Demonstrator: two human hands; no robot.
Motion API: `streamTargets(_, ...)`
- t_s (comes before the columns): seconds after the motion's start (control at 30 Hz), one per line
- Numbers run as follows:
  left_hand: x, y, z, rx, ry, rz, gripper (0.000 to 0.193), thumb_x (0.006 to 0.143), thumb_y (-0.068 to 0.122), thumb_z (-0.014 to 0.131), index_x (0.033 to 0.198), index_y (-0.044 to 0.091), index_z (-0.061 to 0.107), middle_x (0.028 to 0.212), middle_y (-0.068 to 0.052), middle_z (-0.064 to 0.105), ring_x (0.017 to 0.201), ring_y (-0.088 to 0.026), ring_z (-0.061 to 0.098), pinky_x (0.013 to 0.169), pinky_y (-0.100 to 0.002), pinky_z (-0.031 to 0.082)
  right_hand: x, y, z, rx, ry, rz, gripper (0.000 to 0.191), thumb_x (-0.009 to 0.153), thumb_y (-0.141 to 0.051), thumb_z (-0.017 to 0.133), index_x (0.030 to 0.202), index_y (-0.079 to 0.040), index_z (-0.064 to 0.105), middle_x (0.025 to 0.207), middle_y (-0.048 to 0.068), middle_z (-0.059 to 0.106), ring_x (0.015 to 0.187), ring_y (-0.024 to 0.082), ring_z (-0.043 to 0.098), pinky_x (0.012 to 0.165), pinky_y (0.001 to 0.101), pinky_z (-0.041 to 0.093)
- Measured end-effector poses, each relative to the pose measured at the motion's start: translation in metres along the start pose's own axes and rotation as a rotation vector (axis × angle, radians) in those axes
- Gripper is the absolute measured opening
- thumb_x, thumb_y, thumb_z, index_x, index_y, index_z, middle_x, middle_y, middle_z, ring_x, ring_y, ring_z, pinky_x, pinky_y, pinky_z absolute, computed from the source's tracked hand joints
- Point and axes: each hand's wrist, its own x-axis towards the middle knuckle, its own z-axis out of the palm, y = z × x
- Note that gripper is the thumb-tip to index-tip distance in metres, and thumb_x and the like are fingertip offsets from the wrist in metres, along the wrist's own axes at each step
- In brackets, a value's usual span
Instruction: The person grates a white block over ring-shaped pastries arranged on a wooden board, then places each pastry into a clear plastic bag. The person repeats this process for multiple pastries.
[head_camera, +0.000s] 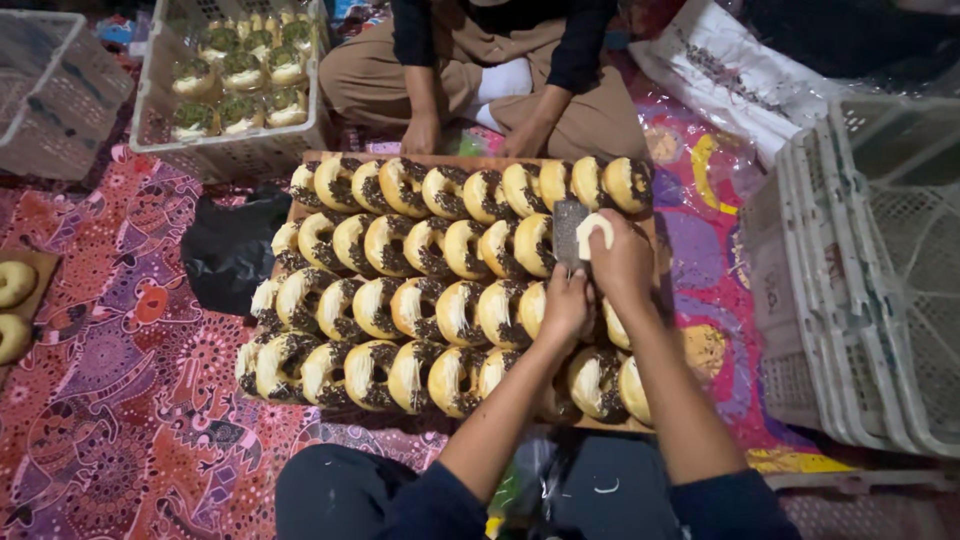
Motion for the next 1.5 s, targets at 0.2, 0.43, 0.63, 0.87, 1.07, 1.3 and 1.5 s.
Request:
streamTargets(0.2,-0.023,-0.021,-0.016,0.044,-0.052,0.11,0.009,0.106,0.013,0.042,0.11,0.008,0.048,0.068,0.0,0.048,0.055,-0.011,0.045,0.05,-0.028,0.04,0.011,-0.007,0.035,-0.101,-0.084,0.071,0.037,0.094,-0.027,0.056,0.122,-0.009,0.072,0.097,0.029,0.072,0.091,0.049,0.068,0.083,0.0566,0.052)
streamTargets(0.43,-0.128,-0.008,-0.051,-0.141,-0.175,-0.188,0.019,0.105,0.022,0.042,0.123,0.025,0.048,0.059,0.004,0.04,0.037,-0.007,0.033,0.031,-0.023,0.025,0.001,0.003,0.007,0.22,-0.003,-0.022,0.029,0.097,-0.02,0.062,0.12,-0.004,0.07,0.102,0.025,0.073,0.095,0.04,0.072,0.084,0.0476,0.055)
streamTargets(0.63,-0.047,0.021,-0.055,0.021,-0.008,-0.171,0.009,0.108,0.025,0.042,0.107,0.016,0.04,0.065,0.002,0.045,0.043,-0.009,0.04,0.035,-0.026,0.033,-0.011,-0.034,0.011,0.224,-0.104,0.079,0.029,0.096,-0.019,0.061,0.123,-0.008,0.067,0.098,0.022,0.074,0.09,0.037,0.074,0.08,0.0457,0.055)
streamTargets(0.87,-0.018,0.008,-0.067,-0.025,-0.026,-0.005,0.008,0.109,0.019,0.044,0.105,0.013,0.041,0.064,0.001,0.044,0.046,-0.01,0.039,0.036,-0.027,0.031,0.003,-0.056,0.07,-0.104,-0.189,0.124,0.03,0.096,-0.023,0.057,0.122,-0.014,0.069,0.096,0.025,0.074,0.093,0.047,0.069,0.085,0.0554,0.052)
streamTargets(1.07,-0.105,0.003,-0.095,-0.05,-0.085,-0.161,0.01,0.102,0.019,0.043,0.112,0.02,0.045,0.055,0.004,0.039,0.037,-0.01,0.034,0.031,-0.026,0.027,0.005,-0.058,0.065,0.034,-0.128,0.03,0.029,0.096,-0.027,0.058,0.118,-0.011,0.069,0.103,0.023,0.074,0.096,0.044,0.07,0.085,0.0516,0.053)
streamTargets(1.3,-0.015,0.053,-0.114,-0.176,0.002,-0.133,0.001,0.105,0.017,0.042,0.106,0.016,0.041,0.061,0.003,0.042,0.041,-0.009,0.037,0.033,-0.026,0.029,-0.016,-0.097,0.067,0.064,-0.255,0.055,0.032,0.096,-0.029,0.057,0.122,-0.012,0.067,0.099,0.024,0.073,0.095,0.045,0.069,0.083,0.0532,0.053)
streamTargets(1.5,-0.016,0.018,-0.132,0.001,0.002,-0.007,0.006,0.106,0.016,0.044,0.103,0.013,0.04,0.064,0.0,0.046,0.043,-0.011,0.04,0.035,-0.029,0.031,-0.003,-0.099,0.114,-0.098,-0.248,0.068,0.029,0.096,-0.027,0.057,0.117,-0.013,0.07,0.099,0.024,0.073,0.096,0.046,0.069,0.086,0.0553,0.052)
